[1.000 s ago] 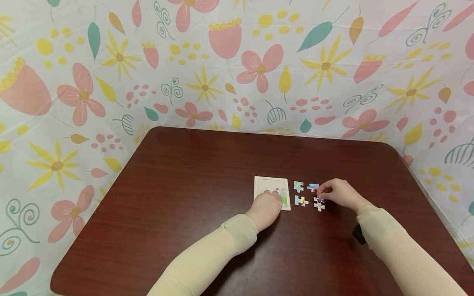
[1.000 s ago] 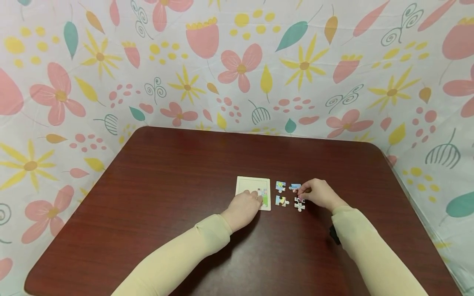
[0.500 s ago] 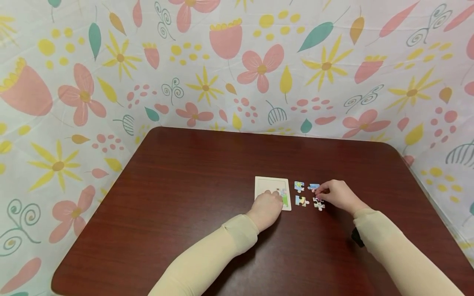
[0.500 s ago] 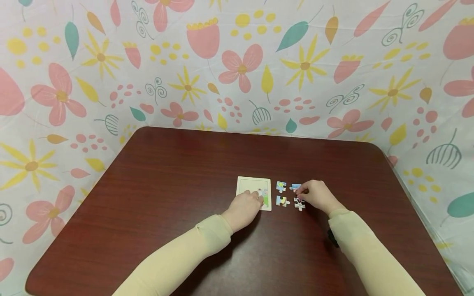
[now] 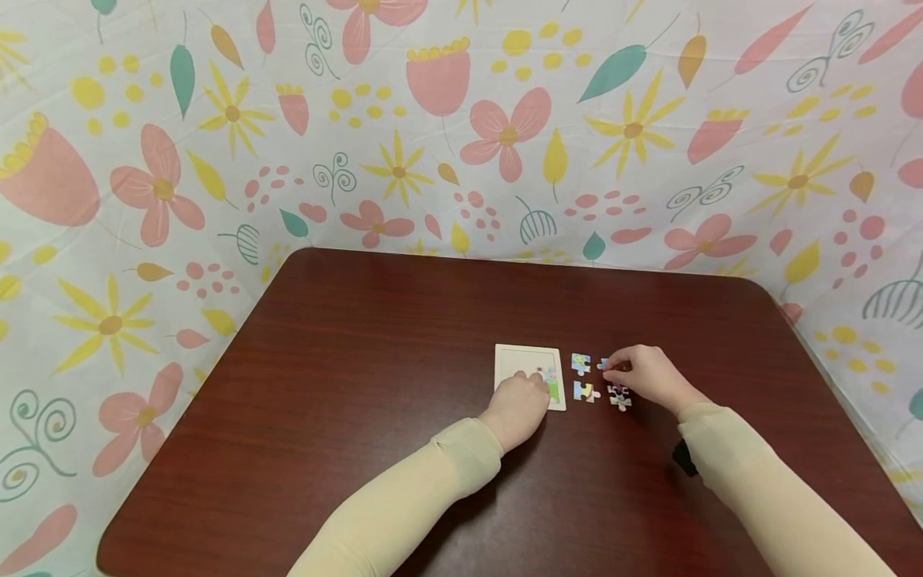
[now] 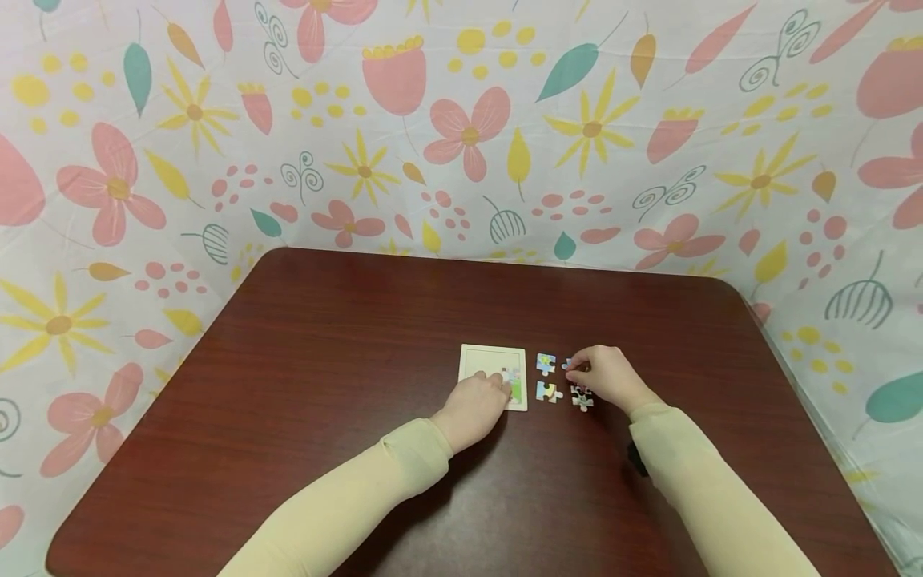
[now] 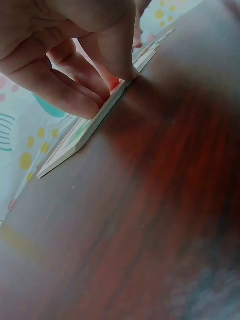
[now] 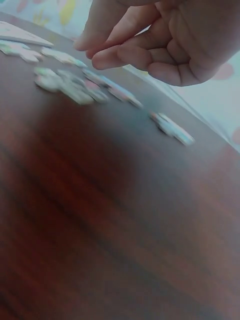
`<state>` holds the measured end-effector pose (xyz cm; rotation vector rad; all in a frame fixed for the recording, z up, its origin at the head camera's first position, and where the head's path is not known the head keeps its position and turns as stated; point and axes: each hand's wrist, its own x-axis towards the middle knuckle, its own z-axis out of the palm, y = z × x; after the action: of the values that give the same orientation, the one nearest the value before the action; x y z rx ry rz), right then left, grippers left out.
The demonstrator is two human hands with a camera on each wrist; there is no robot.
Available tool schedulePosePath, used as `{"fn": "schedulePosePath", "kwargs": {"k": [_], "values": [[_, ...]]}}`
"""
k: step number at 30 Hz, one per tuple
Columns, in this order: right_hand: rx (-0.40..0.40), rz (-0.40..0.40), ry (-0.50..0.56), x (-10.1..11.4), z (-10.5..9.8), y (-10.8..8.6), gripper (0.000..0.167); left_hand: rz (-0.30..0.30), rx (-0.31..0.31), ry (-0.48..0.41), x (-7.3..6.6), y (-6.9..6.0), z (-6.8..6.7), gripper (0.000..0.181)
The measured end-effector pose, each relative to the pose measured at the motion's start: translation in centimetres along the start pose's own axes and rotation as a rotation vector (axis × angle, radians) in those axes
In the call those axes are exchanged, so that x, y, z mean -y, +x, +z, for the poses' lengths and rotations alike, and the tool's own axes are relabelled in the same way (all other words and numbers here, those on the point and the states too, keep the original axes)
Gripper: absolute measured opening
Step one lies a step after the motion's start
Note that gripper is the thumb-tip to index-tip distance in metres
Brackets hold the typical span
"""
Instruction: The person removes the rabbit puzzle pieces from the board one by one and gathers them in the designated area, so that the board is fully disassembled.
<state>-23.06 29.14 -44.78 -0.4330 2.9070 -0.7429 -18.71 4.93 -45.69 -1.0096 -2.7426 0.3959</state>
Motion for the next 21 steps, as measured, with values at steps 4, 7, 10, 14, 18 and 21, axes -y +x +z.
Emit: {"fn": "schedulePosePath", "kwargs": {"k": [4,7,10,14,18,21], "values": [[-0.013,-0.029,-0.007,1.6,0.7,1.2,0.015,0.002,-0.013,-0.002,0.0,-0.1,-0.2,0.019],[-0.004,-0.058,0.009,2.9,1.3,2.2,0.018,0.009,-0.021,-0.01,0.1,-0.1,-0.2,0.019],[0.022,-0.071,0.026,4.1,2.0,3.0,0.019,0.013,-0.025,-0.016,0.1,-0.1,-0.1,0.019],[0.057,-0.092,0.039,5.3,2.5,3.8,0.02,0.009,-0.035,0.001,0.1,-0.1,0.0,0.019],[0.068,-0.129,0.029,6.1,3.0,4.5,0.017,0.01,-0.035,0.033,0.1,-0.2,0.0,0.02],[0.079,-0.169,-0.003,6.5,3.3,4.8,0.012,0.01,-0.031,0.053,0.1,-0.2,0.0,0.02]]}}
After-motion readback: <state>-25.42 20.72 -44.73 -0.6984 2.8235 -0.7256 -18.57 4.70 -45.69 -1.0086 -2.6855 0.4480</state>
